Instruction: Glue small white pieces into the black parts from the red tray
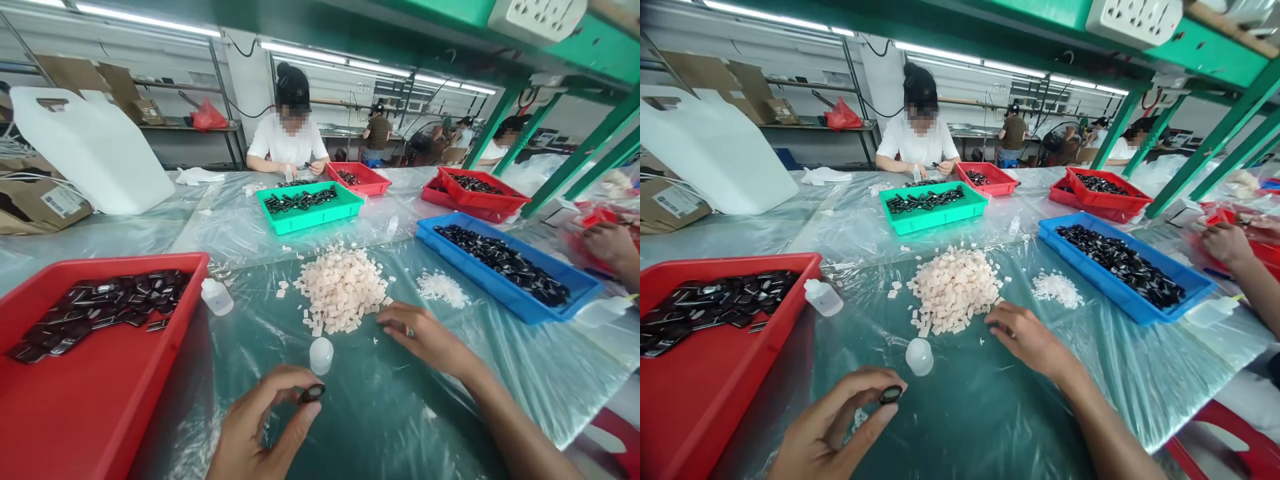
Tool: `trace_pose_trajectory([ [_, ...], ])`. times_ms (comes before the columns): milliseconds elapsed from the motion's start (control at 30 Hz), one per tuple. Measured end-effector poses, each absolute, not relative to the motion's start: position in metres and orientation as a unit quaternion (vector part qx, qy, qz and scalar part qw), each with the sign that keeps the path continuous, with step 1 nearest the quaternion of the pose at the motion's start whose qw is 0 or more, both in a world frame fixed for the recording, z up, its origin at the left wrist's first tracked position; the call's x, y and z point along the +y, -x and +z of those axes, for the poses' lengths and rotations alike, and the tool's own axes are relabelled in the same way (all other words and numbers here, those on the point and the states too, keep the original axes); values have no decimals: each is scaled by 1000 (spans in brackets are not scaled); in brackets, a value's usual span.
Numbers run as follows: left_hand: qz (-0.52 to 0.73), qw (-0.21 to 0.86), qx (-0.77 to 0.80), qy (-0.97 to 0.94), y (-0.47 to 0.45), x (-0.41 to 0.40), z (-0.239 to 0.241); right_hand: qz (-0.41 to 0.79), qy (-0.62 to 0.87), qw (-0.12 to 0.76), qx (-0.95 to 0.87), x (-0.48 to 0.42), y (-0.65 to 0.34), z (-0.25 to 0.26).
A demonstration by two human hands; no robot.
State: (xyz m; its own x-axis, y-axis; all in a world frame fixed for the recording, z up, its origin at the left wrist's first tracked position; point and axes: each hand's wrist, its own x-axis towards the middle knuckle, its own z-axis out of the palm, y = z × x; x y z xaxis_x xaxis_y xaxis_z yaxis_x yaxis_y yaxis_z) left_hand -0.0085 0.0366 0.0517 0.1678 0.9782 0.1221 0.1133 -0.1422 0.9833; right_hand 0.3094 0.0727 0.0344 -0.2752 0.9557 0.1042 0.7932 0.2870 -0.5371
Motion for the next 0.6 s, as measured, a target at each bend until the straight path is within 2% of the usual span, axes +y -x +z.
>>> trace_pose_trajectory([
  [133, 443, 472, 446, -619, 9, 34, 49, 104, 637, 208, -735, 84, -327, 20],
  [600, 410, 528, 422, -612, 14, 23, 59, -16, 588, 74, -805, 93, -315, 27],
])
